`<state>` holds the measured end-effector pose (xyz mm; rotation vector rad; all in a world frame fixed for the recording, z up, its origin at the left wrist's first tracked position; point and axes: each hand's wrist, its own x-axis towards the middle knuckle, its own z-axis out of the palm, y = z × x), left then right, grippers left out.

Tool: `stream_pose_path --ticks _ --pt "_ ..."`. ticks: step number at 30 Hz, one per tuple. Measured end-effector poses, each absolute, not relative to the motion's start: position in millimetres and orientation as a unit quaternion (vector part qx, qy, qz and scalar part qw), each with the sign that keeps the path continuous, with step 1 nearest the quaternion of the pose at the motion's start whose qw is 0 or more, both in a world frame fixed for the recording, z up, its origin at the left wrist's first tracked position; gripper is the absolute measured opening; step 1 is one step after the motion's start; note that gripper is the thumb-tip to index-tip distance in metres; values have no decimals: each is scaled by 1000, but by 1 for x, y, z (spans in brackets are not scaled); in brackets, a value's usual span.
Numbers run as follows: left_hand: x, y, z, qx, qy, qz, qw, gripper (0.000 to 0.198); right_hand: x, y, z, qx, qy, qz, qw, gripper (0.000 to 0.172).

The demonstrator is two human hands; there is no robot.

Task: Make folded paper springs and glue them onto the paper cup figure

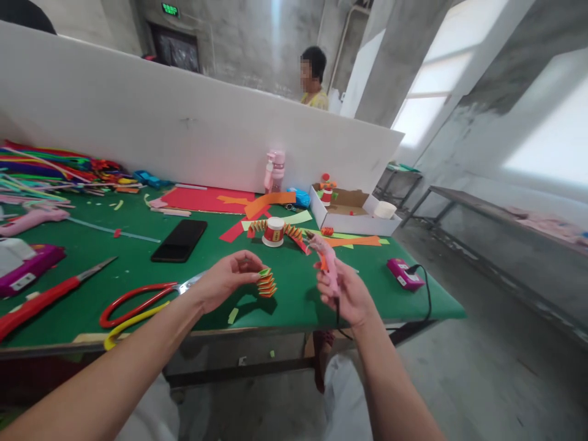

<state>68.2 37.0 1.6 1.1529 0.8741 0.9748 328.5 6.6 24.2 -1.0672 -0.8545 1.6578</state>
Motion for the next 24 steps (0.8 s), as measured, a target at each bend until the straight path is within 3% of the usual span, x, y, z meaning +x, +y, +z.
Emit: stream_pose_path --ticks 7,15,24 --pt "61 37 3 534 410 453 584 34 311 -8 28 -467 -573 501 451 41" --pt "61 39 1 519 436 462 572 45 308 -12 35 -509 -685 378 358 32" --pt "63 40 -4 533 433 444 576 43 307 -13 35 -516 -713 329 342 24"
